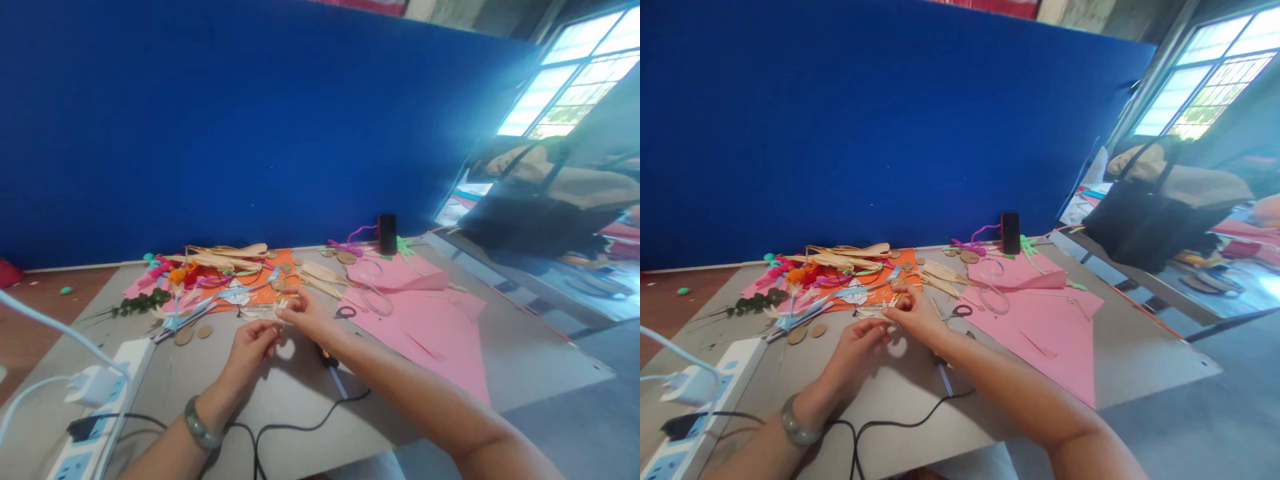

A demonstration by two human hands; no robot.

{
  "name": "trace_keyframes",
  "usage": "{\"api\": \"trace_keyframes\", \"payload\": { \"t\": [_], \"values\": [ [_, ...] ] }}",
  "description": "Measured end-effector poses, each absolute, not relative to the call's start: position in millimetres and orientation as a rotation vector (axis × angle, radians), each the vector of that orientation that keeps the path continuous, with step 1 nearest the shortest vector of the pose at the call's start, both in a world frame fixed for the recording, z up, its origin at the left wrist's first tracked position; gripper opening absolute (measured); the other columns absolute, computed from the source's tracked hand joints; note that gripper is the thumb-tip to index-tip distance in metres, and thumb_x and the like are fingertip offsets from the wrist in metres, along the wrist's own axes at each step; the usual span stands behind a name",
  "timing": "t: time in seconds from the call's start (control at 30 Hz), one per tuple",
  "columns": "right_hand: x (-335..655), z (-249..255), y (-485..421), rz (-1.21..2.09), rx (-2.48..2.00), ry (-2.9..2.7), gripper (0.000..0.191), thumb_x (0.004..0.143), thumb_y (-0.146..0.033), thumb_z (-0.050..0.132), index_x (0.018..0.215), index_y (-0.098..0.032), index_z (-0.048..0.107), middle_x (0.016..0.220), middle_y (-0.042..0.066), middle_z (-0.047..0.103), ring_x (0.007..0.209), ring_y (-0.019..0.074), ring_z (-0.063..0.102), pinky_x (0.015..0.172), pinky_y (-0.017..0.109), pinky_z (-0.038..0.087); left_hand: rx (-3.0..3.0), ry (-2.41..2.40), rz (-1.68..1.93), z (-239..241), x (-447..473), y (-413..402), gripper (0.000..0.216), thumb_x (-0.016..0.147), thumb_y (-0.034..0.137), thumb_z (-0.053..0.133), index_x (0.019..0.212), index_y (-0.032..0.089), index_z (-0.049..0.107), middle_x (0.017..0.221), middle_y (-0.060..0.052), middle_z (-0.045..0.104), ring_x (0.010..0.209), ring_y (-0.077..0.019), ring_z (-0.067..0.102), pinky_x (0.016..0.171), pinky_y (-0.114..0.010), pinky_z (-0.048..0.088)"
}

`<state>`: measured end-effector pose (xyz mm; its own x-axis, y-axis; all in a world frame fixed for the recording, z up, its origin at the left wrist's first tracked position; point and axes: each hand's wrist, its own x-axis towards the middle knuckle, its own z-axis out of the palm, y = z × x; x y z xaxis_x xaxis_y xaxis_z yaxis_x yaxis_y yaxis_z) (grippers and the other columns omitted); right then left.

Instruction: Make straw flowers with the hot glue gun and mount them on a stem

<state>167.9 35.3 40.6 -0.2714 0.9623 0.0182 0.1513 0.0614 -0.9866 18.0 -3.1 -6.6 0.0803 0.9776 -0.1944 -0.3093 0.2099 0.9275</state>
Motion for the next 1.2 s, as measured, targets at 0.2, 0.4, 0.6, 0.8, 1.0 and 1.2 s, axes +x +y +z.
{"api": "trace_keyframes", "payload": {
  "t": [0.2, 0.4, 0.6, 0.8, 1.0, 1.2],
  "values": [
    [199.8, 58.6, 42.5, 1.126, -1.202, -1.686, 0.047, 0.077, -0.038, 0.064, 0.116, -0.017, 0.05, 0.083, 0.002, 0.065, 0.074, 0.0155, 0.06, 0.07, 0.029, 0.045, 0.814, 1.092, 1.137, -14.3, 16.9, 0.3, 0.032, 0.067, 0.039, 0.075, 0.082, 0.011, 0.067, 0.06, -0.002, 0.065, 0.038, -0.0036, 0.042, 0.035, -0.015, 0.025],
    [256.9, 83.6, 35.8, 0.717, -1.553, -2.387, 0.017, 0.067, -0.019, 0.063, 0.084, -0.017, 0.063, 0.08, 0.004, 0.067, 0.074, 0.0185, 0.059, 0.065, 0.027, 0.041, 0.791, 1.174, 1.094, -17.3, 18.1, 1.1, 0.033, 0.065, 0.039, 0.075, 0.081, 0.011, 0.065, 0.057, -0.001, 0.063, 0.037, -0.0035, 0.042, 0.034, -0.014, 0.025],
    [270.1, 79.1, 13.9, 0.548, -1.514, -2.883, 0.026, 0.059, -0.013, 0.063, 0.084, -0.019, 0.063, 0.084, 0.006, 0.066, 0.083, 0.0232, 0.058, 0.072, 0.03, 0.036, 0.817, 1.207, 1.079, -21.2, 17.9, 1.4, 0.034, 0.067, 0.039, 0.073, 0.084, 0.011, 0.064, 0.061, -0.002, 0.065, 0.035, -0.0024, 0.04, 0.033, -0.015, 0.026],
    [266.8, 67.1, 9.1, 0.504, -1.519, -2.857, 0.038, 0.055, -0.004, 0.055, 0.091, -0.016, 0.057, 0.09, 0.01, 0.063, 0.084, 0.0234, 0.055, 0.068, 0.028, 0.035, 0.802, 1.204, 1.089, -22.8, 17.6, 3.7, 0.033, 0.066, 0.038, 0.072, 0.083, 0.012, 0.062, 0.059, -0.002, 0.066, 0.032, -0.0027, 0.039, 0.032, -0.015, 0.026],
    [276.8, 71.7, 8.2, 0.68, -1.466, -2.587, 0.032, 0.068, -0.01, 0.053, 0.099, -0.017, 0.052, 0.088, 0.007, 0.063, 0.078, 0.0201, 0.057, 0.065, 0.026, 0.039, 0.771, 1.204, 1.095, -17.0, 19.3, 2.9, 0.027, 0.063, 0.03, 0.071, 0.082, 0.012, 0.062, 0.06, -0.002, 0.067, 0.033, -0.0033, 0.041, 0.032, -0.016, 0.029],
    [263.1, 81.8, 4.8, 1.044, -1.274, -2.277, 0.022, 0.081, -0.026, 0.055, 0.102, -0.018, 0.05, 0.079, 0.001, 0.06, 0.067, 0.0149, 0.055, 0.06, 0.024, 0.041, 0.782, 1.187, 1.096, -13.7, 20.4, 1.5, 0.022, 0.062, 0.022, 0.068, 0.08, 0.011, 0.062, 0.058, -0.003, 0.066, 0.035, -0.0043, 0.043, 0.034, -0.016, 0.032]
  ]
}}
